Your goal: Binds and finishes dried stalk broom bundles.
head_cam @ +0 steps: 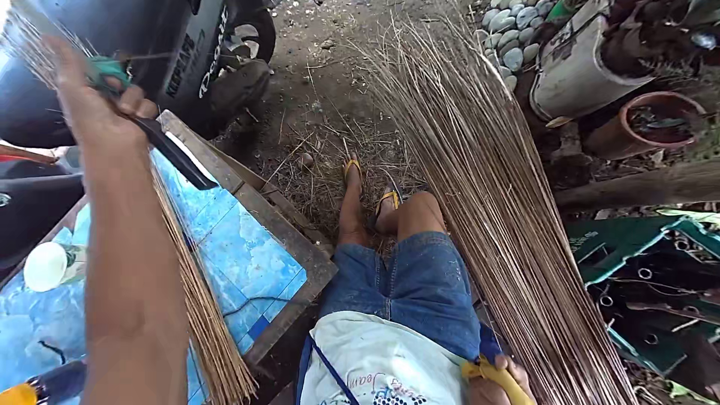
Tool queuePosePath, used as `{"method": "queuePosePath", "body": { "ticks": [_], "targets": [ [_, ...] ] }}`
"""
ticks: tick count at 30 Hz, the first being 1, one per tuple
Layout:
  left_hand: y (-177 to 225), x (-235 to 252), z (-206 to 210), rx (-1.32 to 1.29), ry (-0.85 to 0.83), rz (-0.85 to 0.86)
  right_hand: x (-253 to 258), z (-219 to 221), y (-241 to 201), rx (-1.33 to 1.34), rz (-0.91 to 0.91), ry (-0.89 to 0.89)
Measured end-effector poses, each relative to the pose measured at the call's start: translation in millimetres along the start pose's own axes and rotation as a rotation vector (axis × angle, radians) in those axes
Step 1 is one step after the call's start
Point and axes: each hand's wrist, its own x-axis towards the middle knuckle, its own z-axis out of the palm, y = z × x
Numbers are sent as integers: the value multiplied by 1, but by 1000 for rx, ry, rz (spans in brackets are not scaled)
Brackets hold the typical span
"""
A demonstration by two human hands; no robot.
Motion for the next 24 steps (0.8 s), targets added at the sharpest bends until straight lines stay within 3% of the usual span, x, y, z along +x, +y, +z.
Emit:
{"method": "queuePosePath", "body": {
  "ticks": [3,6,8,10,12,15,19,24],
  "targets": [
    [-27,-79,34,109,-467,-113,28,4,3,60,20,-73],
    [-70,-212,69,339,-762,-276,58,20,10,-7,41,-83],
    [-107,-287,80,284,-1073,-338,73,34,11,-229,25,-10],
    [-130,-334,86,45,-1284,-422,81,47,12,-545,-30,102],
    [-136,-352,87,-172,-1282,-536,84,57,14,-810,-113,201],
    [-124,-331,82,-118,-1077,-634,71,54,13,-1042,-155,156],
    [-125,-239,67,15,-900,-410,45,41,21,-1112,-136,117],
    [-115,-167,62,-126,-813,-360,43,36,26,-1042,-94,79]
  ]
}}
